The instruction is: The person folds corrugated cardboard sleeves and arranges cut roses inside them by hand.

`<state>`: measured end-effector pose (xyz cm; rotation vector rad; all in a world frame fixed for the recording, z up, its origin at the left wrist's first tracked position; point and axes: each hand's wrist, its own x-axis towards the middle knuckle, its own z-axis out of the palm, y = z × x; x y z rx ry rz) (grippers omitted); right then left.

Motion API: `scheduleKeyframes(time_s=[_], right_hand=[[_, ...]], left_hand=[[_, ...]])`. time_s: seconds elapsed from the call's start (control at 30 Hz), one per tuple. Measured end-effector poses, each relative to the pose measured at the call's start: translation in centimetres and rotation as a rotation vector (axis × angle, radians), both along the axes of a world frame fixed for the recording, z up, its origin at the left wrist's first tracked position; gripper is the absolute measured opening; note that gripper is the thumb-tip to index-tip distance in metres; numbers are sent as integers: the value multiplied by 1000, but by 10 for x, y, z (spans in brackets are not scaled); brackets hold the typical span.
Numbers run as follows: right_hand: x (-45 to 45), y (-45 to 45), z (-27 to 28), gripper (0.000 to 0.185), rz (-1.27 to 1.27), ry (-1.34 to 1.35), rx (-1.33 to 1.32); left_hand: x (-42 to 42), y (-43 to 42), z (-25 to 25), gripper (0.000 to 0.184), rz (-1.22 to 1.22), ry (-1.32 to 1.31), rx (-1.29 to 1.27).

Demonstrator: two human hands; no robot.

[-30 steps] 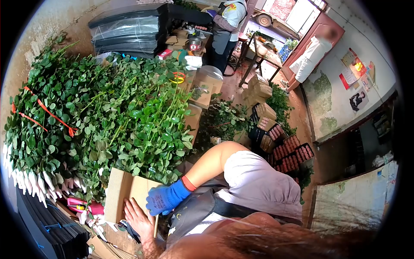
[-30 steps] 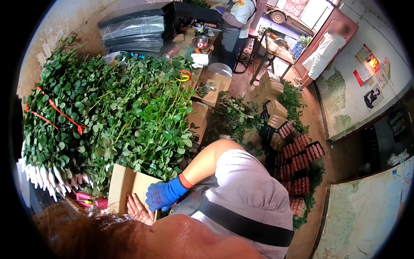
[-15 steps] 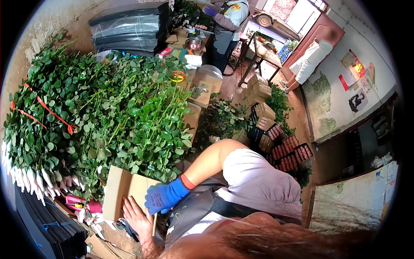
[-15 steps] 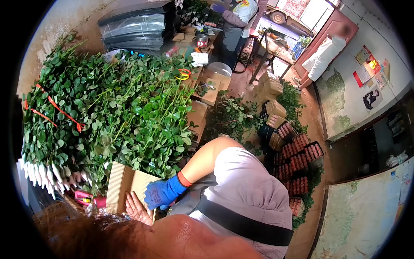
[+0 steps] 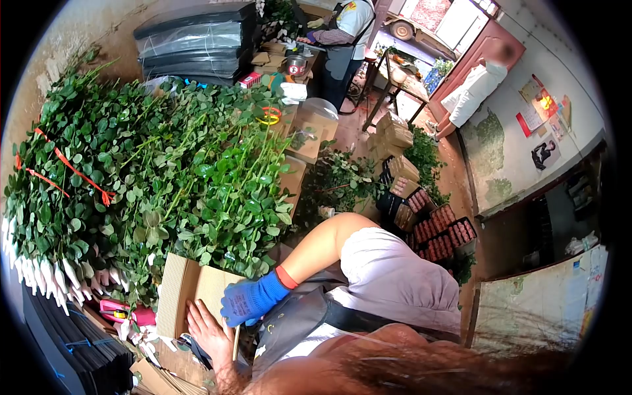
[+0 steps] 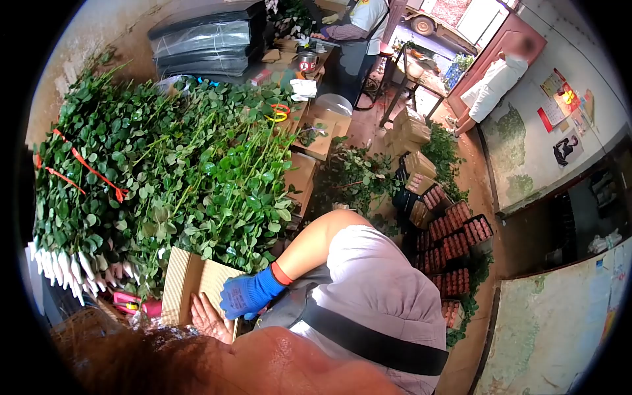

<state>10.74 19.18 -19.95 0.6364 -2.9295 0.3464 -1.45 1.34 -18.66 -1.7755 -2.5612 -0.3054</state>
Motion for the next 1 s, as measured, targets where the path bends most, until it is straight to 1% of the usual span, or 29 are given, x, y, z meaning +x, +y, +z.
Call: scheduleKeyframes(time_s=[0.37,0.57,0.77,0.87,0.97,1.0], right_hand=[[0,1,-12,49,11,39,-15],[-1,0,-10,52,9,2,-5],[-1,1,-15,52,13,53,-40],[-3,-2,-9,48,2,-11,53],[-2,-1,1,43,-5,4,69],[0,1,3,41,0,55,40]], left_hand=[[1,0,5,74,3,-1,-22],[0,0,2,74,3,-18,-10],[1,-1,0,73,12,8,2],[2,1,4,73,-3,2,35],[1,0,2,73,-11,29,27],[1,0,1,74,-21,48,34]])
